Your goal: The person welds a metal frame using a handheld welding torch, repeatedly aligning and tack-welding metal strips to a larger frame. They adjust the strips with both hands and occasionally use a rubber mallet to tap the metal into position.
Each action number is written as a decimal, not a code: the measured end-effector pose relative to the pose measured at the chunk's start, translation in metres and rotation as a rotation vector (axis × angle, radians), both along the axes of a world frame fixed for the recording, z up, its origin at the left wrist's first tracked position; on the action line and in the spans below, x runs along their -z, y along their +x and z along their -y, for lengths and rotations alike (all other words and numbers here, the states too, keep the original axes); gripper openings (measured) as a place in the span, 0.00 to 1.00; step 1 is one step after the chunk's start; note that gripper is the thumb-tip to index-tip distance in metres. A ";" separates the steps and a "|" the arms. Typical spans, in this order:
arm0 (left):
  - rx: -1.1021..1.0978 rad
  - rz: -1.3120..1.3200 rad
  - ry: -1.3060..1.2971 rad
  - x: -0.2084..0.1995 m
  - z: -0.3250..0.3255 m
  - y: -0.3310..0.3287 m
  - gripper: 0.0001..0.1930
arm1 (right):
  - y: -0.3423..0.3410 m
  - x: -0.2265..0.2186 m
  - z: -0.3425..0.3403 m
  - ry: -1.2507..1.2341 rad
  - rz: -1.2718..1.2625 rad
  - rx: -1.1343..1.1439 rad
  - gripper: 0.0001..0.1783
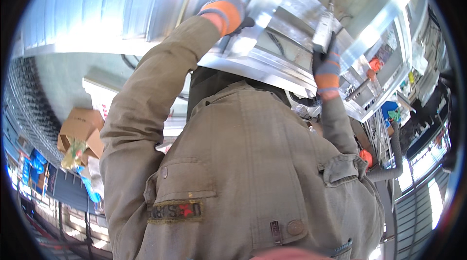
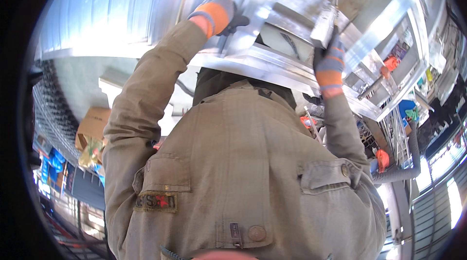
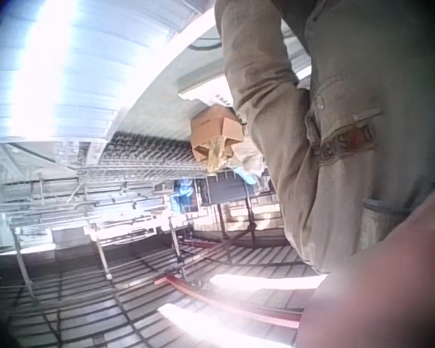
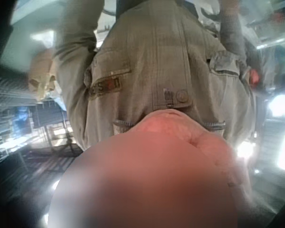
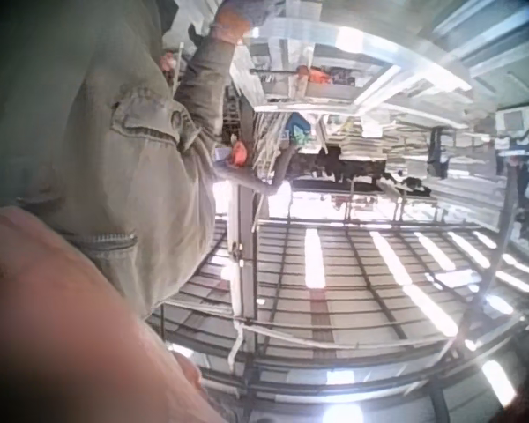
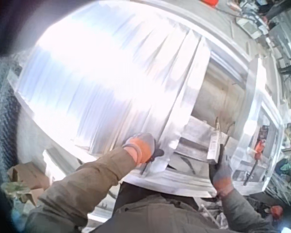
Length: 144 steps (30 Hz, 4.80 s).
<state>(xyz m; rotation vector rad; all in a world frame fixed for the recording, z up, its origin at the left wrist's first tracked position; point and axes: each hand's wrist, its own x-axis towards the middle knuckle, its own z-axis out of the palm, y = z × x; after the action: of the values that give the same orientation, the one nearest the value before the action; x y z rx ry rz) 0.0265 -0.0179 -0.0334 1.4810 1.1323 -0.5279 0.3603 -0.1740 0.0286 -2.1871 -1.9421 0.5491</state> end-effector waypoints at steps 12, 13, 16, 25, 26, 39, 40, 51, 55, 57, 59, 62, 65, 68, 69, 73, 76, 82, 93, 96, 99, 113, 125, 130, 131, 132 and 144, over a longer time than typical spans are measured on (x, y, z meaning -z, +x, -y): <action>-0.163 -0.132 -0.292 0.017 -0.003 0.020 0.26 | 0.000 0.026 -0.004 -0.080 0.262 0.170 0.38; -0.214 -0.116 -0.294 0.016 -0.001 0.018 0.25 | 0.006 0.020 0.001 -0.005 0.219 0.122 0.37; -0.275 -0.116 -0.241 0.011 0.004 0.020 0.25 | 0.041 0.009 0.022 0.256 -0.085 0.076 0.27; -0.291 -0.198 -0.171 0.000 0.010 0.022 0.26 | 0.382 0.066 0.203 -0.078 0.761 0.893 0.61; -0.284 -0.183 -0.158 -0.001 0.010 0.022 0.26 | 0.418 0.079 0.217 -0.153 0.587 0.909 0.65; -0.052 -0.193 -0.049 -0.001 0.013 0.022 0.24 | 0.471 0.114 0.232 -0.066 0.734 0.946 0.37; 0.052 -0.143 0.079 0.000 0.013 0.021 0.24 | 0.461 0.114 0.235 0.128 0.883 0.949 0.38; -0.424 -0.215 -0.199 -0.011 0.026 0.027 0.23 | 0.566 0.140 0.255 -0.450 0.600 0.949 0.54; -0.490 -0.193 -0.189 -0.016 0.030 0.022 0.21 | 0.598 0.170 0.245 -0.502 0.537 0.806 0.49; -0.472 -0.204 -0.177 -0.018 0.031 0.022 0.21 | 0.584 0.165 0.241 -0.542 0.587 0.836 0.51; -0.455 -0.213 -0.178 -0.018 0.032 0.023 0.21 | 0.551 0.149 0.229 -0.375 0.276 0.986 0.39; -0.471 -0.183 -0.191 -0.016 0.032 0.024 0.21 | 0.462 0.100 0.205 0.095 -0.293 1.274 0.29; -0.464 -0.201 -0.188 -0.010 0.031 0.024 0.21 | 0.330 0.021 0.172 0.204 -0.360 1.166 0.29; -0.415 -0.221 -0.202 -0.004 0.030 0.025 0.20 | 0.171 -0.051 0.150 -0.006 -0.446 0.803 0.16; -0.419 -0.210 -0.212 -0.002 0.029 0.025 0.20 | 0.117 -0.069 0.146 -0.101 -0.558 0.802 0.15; -0.404 -0.139 -0.219 -0.002 0.026 0.020 0.19 | -0.036 -0.105 0.115 -0.590 -0.765 0.487 0.21; -0.414 -0.037 -0.301 -0.004 0.022 0.015 0.18 | -0.098 -0.101 0.098 -0.680 -1.114 0.228 0.21; -0.207 -0.033 -0.249 0.010 0.019 0.013 0.21 | -0.148 -0.074 0.085 -0.532 -1.077 -0.070 0.15; 0.010 -0.129 -0.233 0.033 0.018 0.015 0.25 | -0.184 -0.079 0.074 -0.548 -0.967 -0.023 0.14; 0.040 -0.148 -0.201 0.038 0.021 0.017 0.25 | -0.182 -0.081 0.072 -0.596 -0.937 -0.018 0.15; 0.055 -0.104 -0.180 0.042 0.022 0.013 0.27 | -0.184 -0.084 0.069 -0.651 -0.914 0.021 0.16; 0.000 -0.125 -0.226 0.036 0.020 0.010 0.25 | -0.181 -0.071 0.075 -0.742 -0.794 0.028 0.19; -0.017 -0.123 -0.211 0.036 0.020 0.009 0.27 | -0.174 -0.071 0.077 -0.757 -0.815 0.068 0.20; -0.037 -0.138 -0.218 0.032 0.022 0.010 0.26 | -0.173 -0.073 0.079 -0.711 -0.898 0.079 0.20; -0.054 -0.127 -0.222 0.031 0.021 0.011 0.26 | -0.173 -0.073 0.078 -0.708 -0.899 0.075 0.20; -0.036 -0.140 -0.226 0.030 0.020 0.012 0.26 | -0.173 -0.072 0.078 -0.709 -0.887 0.078 0.20; 0.420 -0.025 0.186 0.033 0.026 0.006 0.21 | -0.158 -0.088 0.074 -0.732 -0.841 0.028 0.23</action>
<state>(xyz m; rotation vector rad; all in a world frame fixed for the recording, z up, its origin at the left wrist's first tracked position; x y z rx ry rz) 0.0323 -0.0437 -0.0661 1.8946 0.9079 -0.7447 0.2025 -0.2478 0.1169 -1.7529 -1.3336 2.0164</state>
